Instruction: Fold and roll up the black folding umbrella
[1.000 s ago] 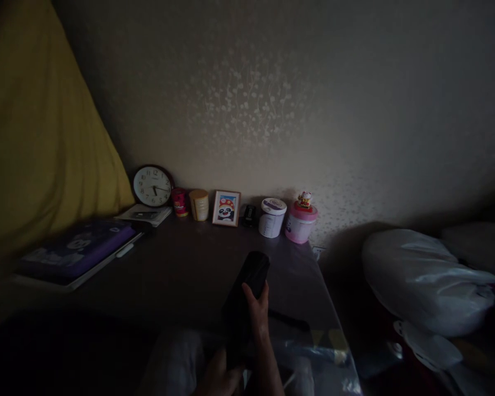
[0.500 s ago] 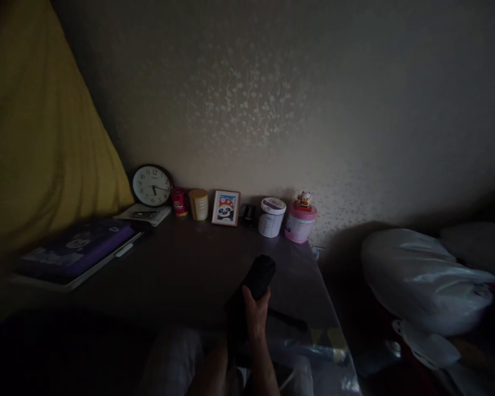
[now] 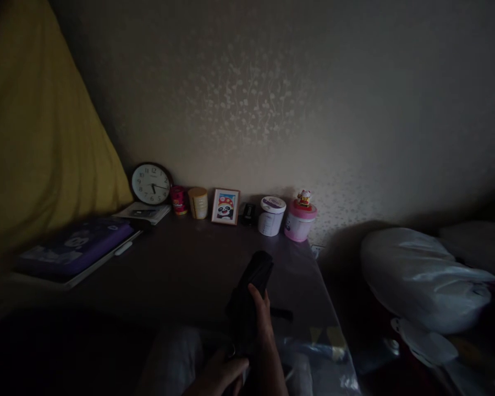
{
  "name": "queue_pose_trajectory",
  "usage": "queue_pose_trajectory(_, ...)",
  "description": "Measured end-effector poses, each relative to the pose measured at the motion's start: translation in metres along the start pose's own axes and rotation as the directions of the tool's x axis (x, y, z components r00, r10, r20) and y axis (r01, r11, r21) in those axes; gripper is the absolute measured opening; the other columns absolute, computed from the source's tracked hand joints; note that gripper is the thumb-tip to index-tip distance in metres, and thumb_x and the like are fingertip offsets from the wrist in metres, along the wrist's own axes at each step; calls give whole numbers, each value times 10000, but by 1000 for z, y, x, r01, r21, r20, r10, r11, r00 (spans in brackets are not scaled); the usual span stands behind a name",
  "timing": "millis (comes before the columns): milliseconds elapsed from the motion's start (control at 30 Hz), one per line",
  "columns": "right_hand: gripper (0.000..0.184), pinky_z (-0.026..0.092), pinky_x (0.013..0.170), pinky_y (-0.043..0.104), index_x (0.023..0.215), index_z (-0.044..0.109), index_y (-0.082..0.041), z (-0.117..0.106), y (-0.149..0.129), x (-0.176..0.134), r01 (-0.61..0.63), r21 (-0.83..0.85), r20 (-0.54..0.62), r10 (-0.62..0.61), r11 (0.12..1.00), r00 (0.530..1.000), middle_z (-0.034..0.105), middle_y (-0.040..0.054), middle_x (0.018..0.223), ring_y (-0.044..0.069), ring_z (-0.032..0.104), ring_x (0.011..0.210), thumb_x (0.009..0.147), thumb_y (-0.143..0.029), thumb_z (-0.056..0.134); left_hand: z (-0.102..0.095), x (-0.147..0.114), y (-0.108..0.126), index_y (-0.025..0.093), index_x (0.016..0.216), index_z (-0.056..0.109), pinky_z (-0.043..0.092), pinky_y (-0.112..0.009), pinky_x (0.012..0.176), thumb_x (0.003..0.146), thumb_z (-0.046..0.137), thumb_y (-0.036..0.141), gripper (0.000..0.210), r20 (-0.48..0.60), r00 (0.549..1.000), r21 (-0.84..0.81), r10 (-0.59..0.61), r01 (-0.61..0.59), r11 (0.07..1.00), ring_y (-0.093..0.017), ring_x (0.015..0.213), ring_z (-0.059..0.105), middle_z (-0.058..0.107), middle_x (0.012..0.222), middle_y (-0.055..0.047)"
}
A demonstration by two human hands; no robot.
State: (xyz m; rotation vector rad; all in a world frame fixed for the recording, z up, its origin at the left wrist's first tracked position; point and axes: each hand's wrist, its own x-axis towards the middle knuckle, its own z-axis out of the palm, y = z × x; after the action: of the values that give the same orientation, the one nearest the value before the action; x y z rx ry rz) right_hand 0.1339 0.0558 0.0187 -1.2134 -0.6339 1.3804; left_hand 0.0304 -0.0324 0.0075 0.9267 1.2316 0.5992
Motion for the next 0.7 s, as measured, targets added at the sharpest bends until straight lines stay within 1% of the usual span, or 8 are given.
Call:
queue_pose_trajectory(67, 646, 507, 655, 311, 1108, 569, -186, 3, -3, -3, -40, -22, 5, 40, 999, 999, 673, 39, 889, 237, 626, 811, 566, -513, 699, 4, 2, -1, 170, 899, 565, 421, -238, 593, 759, 462, 347, 248, -60, 998, 73, 0, 4, 997, -143, 588, 568, 582, 606, 8)
queue_pose_trajectory(133, 657, 504, 645, 300, 1121, 554, -182, 7, -7, -5, -50, -48, -3, 50, 998, 999, 675, 28, 850, 227, 630, 782, 568, -506, 701, 5, 5, -2, 182, 1025, 554, 433, -248, 688, 766, 461, 325, 310, -121, 992, 168, 29, -8, 986, -177, 779, 615, 657, 817, -30)
queue_pose_trajectory(200, 650, 503, 635, 291, 1117, 545, -182, 10, -11, -7, -30, -73, -5, 30, 997, 1000, 675, 22, 838, 221, 632, 768, 572, -500, 701, 5, 8, -4, 196, 1140, 510, 407, -235, 807, 773, 465, 292, 382, -179, 981, 274, 70, -18, 962, -183, 992, 577, 635, 1048, -43)
queue_pose_trajectory(267, 626, 503, 625, 282, 1090, 548, -179, 13, -13, -7, 2, -94, -26, -5, 996, 1000, 674, 22, 831, 220, 633, 763, 566, -483, 709, 4, 11, -8, 173, 1187, 487, 373, -223, 873, 777, 473, 265, 420, -203, 974, 360, 98, -19, 933, -186, 1093, 525, 593, 1152, -67)
queue_pose_trajectory(367, 587, 499, 597, 275, 1040, 549, -166, 15, -13, -6, 53, -139, -69, -63, 989, 996, 665, 22, 798, 221, 631, 736, 557, -450, 724, 3, 17, -16, 139, 1244, 438, 349, -227, 905, 790, 476, 242, 468, -197, 973, 437, 121, -23, 899, -195, 1126, 498, 553, 1205, -109)
queue_pose_trajectory(500, 591, 496, 575, 280, 1051, 520, -160, 15, -4, 2, 89, -186, -80, -106, 979, 991, 652, 23, 798, 215, 623, 712, 573, -446, 718, 2, 19, -20, 77, 1291, 373, 378, -250, 857, 818, 424, 214, 494, -208, 966, 534, 155, -21, 845, -210, 1058, 544, 586, 1132, -161)
queue_pose_trajectory(600, 603, 495, 598, 276, 1035, 526, -158, 14, 0, 6, 104, -201, -121, -130, 974, 984, 654, 31, 823, 216, 620, 740, 549, -450, 732, 0, 15, -16, 98, 1297, 367, 377, -239, 850, 779, 453, 161, 529, -233, 955, 573, 185, -19, 819, -204, 1053, 552, 596, 1134, -143)
queue_pose_trajectory(700, 645, 491, 576, 278, 1061, 523, -152, 13, 0, 4, 82, -165, -139, -105, 983, 985, 654, 24, 774, 212, 620, 694, 536, -464, 733, -4, 7, -5, 143, 1262, 415, 362, -201, 870, 745, 510, 175, 527, -211, 953, 531, 217, -75, 844, -186, 1092, 527, 593, 1160, -97)
